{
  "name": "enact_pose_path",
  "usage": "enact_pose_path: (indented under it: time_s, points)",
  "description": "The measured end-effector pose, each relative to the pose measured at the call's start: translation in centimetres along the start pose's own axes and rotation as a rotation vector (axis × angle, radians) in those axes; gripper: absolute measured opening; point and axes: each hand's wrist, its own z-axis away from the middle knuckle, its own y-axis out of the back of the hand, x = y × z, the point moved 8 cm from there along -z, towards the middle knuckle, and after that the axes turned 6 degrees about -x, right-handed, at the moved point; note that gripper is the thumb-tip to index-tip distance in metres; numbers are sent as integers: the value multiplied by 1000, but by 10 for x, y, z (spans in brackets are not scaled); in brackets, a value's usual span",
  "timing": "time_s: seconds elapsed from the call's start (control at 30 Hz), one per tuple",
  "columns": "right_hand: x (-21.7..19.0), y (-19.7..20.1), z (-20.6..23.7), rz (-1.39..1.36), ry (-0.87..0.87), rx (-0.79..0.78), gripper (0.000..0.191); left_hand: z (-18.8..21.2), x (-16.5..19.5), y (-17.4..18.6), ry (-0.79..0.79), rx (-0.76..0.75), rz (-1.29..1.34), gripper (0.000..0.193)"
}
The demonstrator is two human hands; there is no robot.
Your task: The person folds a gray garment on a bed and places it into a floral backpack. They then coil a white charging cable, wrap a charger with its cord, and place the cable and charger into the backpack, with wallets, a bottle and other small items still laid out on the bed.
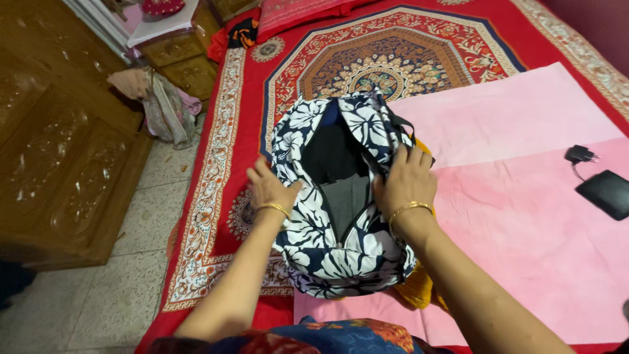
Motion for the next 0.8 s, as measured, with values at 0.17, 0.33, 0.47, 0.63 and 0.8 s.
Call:
enact_pose_path:
  time_s: [0.17, 0.33, 0.47, 0.63, 0.8]
  points:
    - [-12, -45, -19, 64, -7, -266, 79, -19, -23, -31, -7, -98, -17, 55]
    - [10, -69, -52, -201, -55, -192, 42, -28, -21, -31, -89, -56, 130, 50]
    - [-5, -42, -79, -587, 150, -33, 46, -38, 11, -26, -186, -220, 965, 46]
    - [-68, -28, -127, -1370, 211, -185, 50, -63, 57, 12, -353, -179, 1015, 45]
    - [-72, -64, -90, -659, 278, -253, 55, -52, 32, -21, -213, -294, 913, 43]
